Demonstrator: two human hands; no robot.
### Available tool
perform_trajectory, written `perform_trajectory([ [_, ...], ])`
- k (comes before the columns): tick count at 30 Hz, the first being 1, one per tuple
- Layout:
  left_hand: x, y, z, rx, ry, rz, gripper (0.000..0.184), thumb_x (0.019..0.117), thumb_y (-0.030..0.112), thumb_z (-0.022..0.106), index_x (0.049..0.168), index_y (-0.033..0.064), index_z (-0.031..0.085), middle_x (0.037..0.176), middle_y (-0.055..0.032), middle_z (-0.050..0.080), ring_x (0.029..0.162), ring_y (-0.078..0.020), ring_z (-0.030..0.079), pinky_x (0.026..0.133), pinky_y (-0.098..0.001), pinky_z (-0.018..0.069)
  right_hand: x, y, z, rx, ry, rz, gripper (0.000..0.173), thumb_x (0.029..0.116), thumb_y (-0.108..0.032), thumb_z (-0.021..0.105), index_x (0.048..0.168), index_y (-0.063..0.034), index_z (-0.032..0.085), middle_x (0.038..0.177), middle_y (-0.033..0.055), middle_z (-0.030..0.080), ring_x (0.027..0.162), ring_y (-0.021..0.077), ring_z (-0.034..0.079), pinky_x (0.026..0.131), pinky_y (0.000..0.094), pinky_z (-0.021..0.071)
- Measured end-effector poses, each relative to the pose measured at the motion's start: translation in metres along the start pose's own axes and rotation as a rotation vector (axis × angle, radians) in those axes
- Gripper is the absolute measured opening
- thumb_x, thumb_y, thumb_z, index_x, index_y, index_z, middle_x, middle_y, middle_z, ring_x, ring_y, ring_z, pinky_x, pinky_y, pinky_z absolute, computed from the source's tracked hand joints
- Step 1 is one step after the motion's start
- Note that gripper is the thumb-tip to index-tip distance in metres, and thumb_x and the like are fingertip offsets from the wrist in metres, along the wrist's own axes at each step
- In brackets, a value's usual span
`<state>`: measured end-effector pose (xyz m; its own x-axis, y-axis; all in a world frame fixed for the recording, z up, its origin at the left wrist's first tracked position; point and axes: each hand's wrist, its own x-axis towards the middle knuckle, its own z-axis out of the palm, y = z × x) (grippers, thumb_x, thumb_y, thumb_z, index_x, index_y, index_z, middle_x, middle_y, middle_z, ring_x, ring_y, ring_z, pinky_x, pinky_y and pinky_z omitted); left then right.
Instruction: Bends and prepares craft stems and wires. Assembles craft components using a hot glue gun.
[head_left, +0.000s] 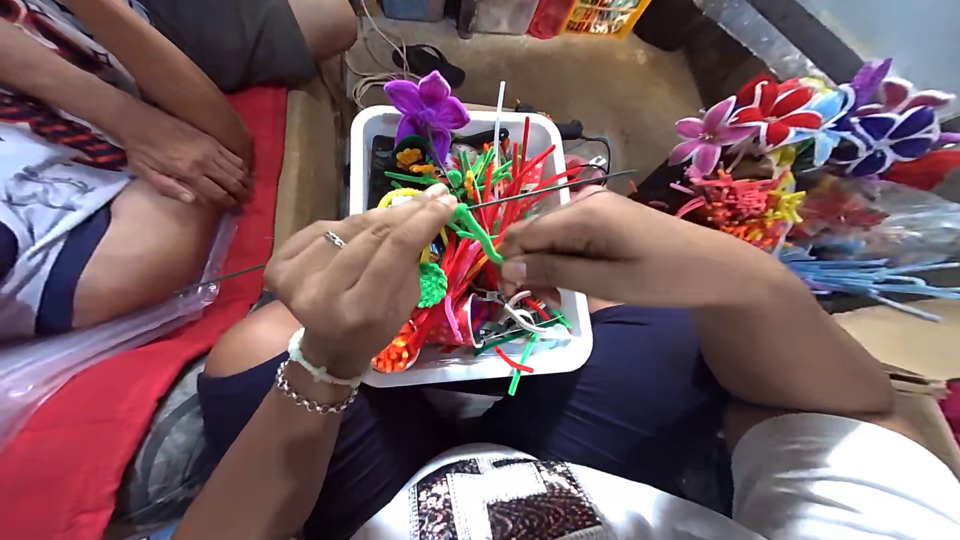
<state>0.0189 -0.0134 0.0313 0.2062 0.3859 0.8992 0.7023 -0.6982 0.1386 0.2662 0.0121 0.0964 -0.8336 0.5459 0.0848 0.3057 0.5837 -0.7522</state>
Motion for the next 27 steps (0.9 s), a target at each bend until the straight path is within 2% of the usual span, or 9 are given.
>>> perform_trajectory([
  [3,0.001,0.003,-0.002,0.036,-0.038,0.036,0.017,0.0968,0.003,0.066,0.108,0.0058,0.078,0.102,-0.0098,0.079,0.092,-0.0188,0.076,0.077,-0.0308,0.0570,-0.014,-0.028,-0.005,-0.258,0.113,-0.068,0.026,0.1060,-0.020,0.048,0.095,-0.0104,0.070,0.069,-0.0102,0.057,0.059,-0.0048,0.053,0.050,0.0127,0.0444],
  [5,0.001,0.007,-0.004,0.023,-0.066,0.066,0.017,0.0967,0.005,0.066,0.108,0.0063,0.078,0.104,-0.0102,0.079,0.091,-0.0189,0.076,0.077,-0.0309,0.0556,-0.019,-0.041,-0.015,-0.439,0.205,-0.073,0.026,0.1041,-0.021,0.049,0.099,-0.0104,0.072,0.073,-0.0087,0.061,0.061,-0.0033,0.054,0.053,0.0157,0.0434],
  [7,0.000,0.009,-0.006,-0.032,-0.095,0.110,0.017,0.0969,0.005,0.065,0.108,0.0067,0.078,0.103,-0.0102,0.079,0.090,-0.0186,0.075,0.077,-0.0312,0.0546,-0.019,-0.041,-0.027,-0.502,0.242,-0.071,0.027,0.1054,-0.022,0.048,0.101,-0.0105,0.073,0.075,-0.0075,0.062,0.061,-0.0019,0.053,0.054,0.0178,0.0435],
  [10,0.002,0.015,-0.005,-0.194,-0.134,0.133,0.016,0.0981,0.006,0.063,0.101,0.0080,0.079,0.098,-0.0085,0.079,0.088,-0.0159,0.075,0.076,-0.0295,0.0543,-0.011,-0.023,-0.041,-0.353,0.187,-0.074,0.028,0.1066,-0.023,0.050,0.101,-0.0091,0.073,0.074,-0.0085,0.062,0.061,-0.0046,0.054,0.053,0.0139,0.0459],
  [13,0.002,0.016,-0.002,-0.278,-0.098,0.091,0.018,0.0973,0.003,0.061,0.096,0.0078,0.079,0.096,-0.0077,0.080,0.086,-0.0134,0.074,0.075,-0.0267,0.0534,0.000,0.009,-0.040,-0.139,0.076,-0.083,0.025,0.1057,-0.018,0.052,0.099,-0.0051,0.073,0.074,-0.0061,0.064,0.061,-0.0033,0.056,0.053,0.0142,0.0483],
  [17,0.002,0.013,0.001,-0.254,-0.036,0.010,0.016,0.0949,-0.001,0.064,0.094,0.0037,0.079,0.093,-0.0094,0.079,0.087,-0.0144,0.075,0.078,-0.0261,0.0548,0.010,0.029,-0.012,0.082,-0.012,-0.070,0.023,0.1059,-0.013,0.052,0.100,-0.0019,0.071,0.074,-0.0041,0.064,0.061,-0.0019,0.057,0.054,0.0150,0.0494],
  [20,0.000,0.010,0.003,-0.219,-0.005,-0.051,0.014,0.0945,-0.001,0.065,0.098,0.0012,0.078,0.096,-0.0110,0.079,0.089,-0.0151,0.075,0.080,-0.0266,0.0569,0.007,0.021,0.008,0.120,-0.072,-0.070,0.023,0.1065,-0.014,0.050,0.096,-0.0047,0.069,0.068,-0.0056,0.062,0.059,-0.0013,0.058,0.054,0.0155,0.0509],
  [22,0.000,0.007,0.004,-0.156,0.000,-0.053,0.016,0.0949,-0.002,0.064,0.102,0.0014,0.078,0.098,-0.0116,0.079,0.090,-0.0169,0.075,0.080,-0.0283,0.0576,0.000,0.009,0.009,0.040,-0.059,-0.087,0.025,0.1076,-0.016,0.049,0.096,-0.0059,0.069,0.070,-0.0061,0.061,0.061,-0.0014,0.058,0.056,0.0157,0.0506],
  [27,0.003,0.005,-0.001,-0.048,-0.025,0.015,0.016,0.0958,0.000,0.066,0.104,0.0031,0.079,0.101,-0.0116,0.079,0.091,-0.0195,0.076,0.080,-0.0309,0.0581,-0.022,-0.033,-0.016,-0.412,0.160,-0.067,0.027,0.1058,-0.022,0.048,0.098,-0.0109,0.071,0.071,-0.0097,0.059,0.059,-0.0039,0.053,0.052,0.0147,0.0441],
])
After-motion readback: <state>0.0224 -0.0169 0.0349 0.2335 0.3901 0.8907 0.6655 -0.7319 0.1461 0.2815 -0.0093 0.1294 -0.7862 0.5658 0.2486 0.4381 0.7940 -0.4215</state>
